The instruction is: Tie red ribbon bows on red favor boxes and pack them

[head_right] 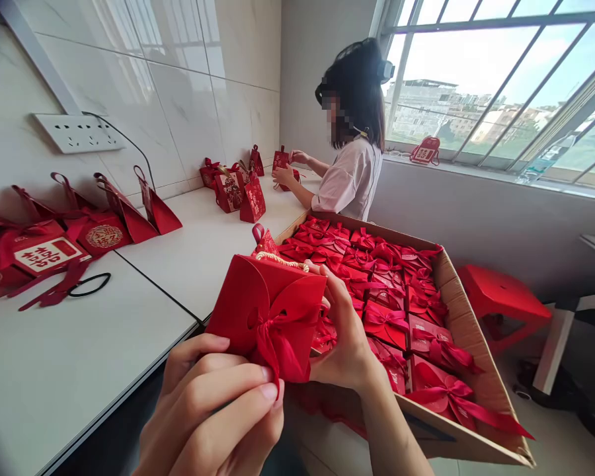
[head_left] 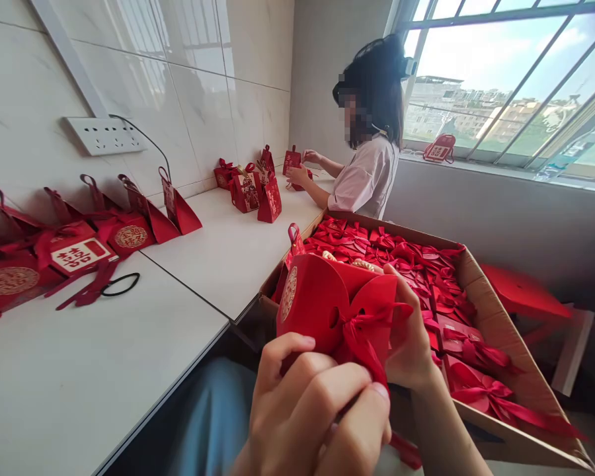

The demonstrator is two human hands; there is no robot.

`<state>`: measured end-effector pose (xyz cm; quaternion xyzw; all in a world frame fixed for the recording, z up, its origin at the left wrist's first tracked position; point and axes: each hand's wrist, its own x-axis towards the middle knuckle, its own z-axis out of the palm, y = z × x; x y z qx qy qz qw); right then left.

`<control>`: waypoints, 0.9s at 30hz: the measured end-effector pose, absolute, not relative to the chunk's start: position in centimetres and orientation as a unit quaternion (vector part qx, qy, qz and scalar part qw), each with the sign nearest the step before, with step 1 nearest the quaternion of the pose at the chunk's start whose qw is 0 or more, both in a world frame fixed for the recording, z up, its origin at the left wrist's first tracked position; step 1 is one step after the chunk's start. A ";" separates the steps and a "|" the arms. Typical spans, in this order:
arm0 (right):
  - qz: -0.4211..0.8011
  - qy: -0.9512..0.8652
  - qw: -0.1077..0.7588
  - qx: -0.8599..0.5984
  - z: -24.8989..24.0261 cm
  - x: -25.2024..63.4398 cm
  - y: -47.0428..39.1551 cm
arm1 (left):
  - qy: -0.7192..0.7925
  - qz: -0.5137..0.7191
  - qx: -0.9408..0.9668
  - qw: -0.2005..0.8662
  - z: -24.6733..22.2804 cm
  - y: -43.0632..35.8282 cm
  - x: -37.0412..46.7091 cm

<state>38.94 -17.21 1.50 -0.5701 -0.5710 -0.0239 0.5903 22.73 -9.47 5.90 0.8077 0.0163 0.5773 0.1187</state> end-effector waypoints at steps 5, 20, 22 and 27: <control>-0.055 -0.553 0.569 -0.606 1.7 39.1 -18.2 | 0.013 0.571 0.811 0.126 6.4 -9.9 23.2; -0.051 -0.535 0.590 -0.603 1.2 39.9 -19.7 | -0.026 0.557 0.817 0.146 6.9 -10.2 24.3; -0.046 -0.517 0.590 -0.618 1.0 40.0 -19.7 | -0.025 0.547 0.824 0.147 7.0 -10.2 24.2; -0.023 -0.499 0.597 -0.627 0.2 40.3 -19.7 | -0.015 0.559 0.816 0.146 7.0 -10.3 24.4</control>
